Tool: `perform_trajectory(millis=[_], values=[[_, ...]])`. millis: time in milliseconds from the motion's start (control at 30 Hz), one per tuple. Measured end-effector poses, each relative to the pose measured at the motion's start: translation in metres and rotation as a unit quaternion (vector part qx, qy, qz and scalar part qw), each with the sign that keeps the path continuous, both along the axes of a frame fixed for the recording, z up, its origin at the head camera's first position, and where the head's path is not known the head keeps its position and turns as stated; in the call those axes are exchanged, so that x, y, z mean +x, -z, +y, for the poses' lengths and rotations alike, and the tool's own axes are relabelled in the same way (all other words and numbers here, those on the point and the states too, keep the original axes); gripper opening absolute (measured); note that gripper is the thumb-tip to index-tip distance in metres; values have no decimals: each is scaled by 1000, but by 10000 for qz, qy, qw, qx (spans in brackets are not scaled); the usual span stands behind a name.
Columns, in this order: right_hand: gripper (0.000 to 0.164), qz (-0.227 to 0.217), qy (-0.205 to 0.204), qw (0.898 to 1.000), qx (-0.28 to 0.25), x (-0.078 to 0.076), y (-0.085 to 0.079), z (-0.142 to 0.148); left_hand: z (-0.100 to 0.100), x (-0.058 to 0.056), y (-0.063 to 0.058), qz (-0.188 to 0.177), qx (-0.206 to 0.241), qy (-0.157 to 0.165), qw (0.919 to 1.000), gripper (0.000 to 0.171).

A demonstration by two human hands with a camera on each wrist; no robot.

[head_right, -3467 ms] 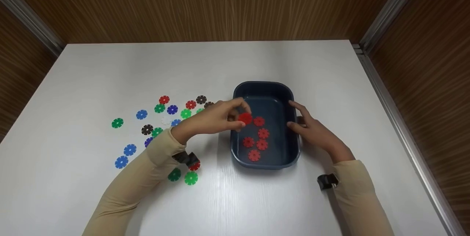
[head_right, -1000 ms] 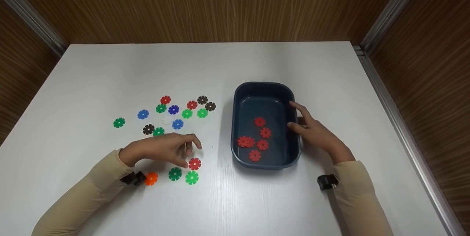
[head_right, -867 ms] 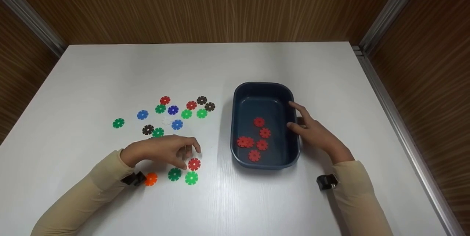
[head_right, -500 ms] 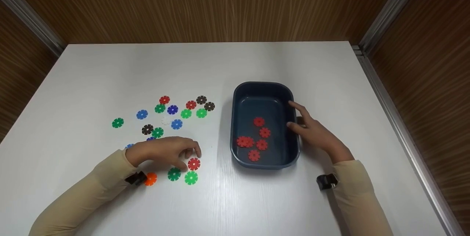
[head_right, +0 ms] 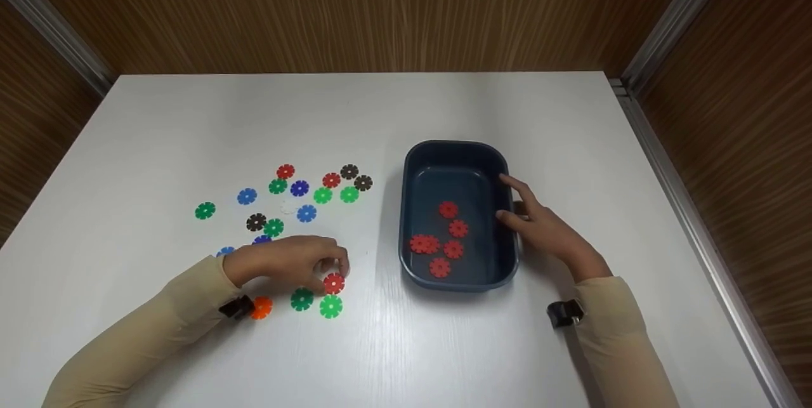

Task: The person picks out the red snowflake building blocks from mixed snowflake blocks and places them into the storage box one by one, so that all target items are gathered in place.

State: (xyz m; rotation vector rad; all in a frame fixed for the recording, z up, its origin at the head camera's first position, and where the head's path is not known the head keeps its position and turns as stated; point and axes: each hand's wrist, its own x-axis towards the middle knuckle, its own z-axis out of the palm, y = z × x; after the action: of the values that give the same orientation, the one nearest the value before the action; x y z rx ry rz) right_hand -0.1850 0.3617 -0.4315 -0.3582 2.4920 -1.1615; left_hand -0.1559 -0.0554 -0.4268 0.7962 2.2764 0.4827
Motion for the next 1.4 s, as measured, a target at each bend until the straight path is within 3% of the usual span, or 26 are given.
perform_trajectory(millis=[300, 533, 767, 967, 1267, 1400], values=[[69, -1, -21, 10000, -47, 1, 0, -1, 0, 3, 2, -216, 364, -406, 9983, 27], [69, -79, 9, 10000, -5, 1, -1, 0, -1, 6, -1, -122, 276, -730, 9969, 33], [69, -65, 0, 10000, -6, 0, -1, 0, -1, 2, -3, 334, 432, -677, 9962, 24], [69, -37, -7, 10000, -16, 0, 0, 1, 0, -5, -11, 697, 841, -477, 9929, 16], [69, -70, 5, 10000, 11, 1, -1, 0, 11, -14, -30, 1330, 1678, -573, 9751, 11], [69, -91, 13, 10000, 29, 1, -1, 1, 21, -18, -39, 1397, 1837, -654, 9708, 11]])
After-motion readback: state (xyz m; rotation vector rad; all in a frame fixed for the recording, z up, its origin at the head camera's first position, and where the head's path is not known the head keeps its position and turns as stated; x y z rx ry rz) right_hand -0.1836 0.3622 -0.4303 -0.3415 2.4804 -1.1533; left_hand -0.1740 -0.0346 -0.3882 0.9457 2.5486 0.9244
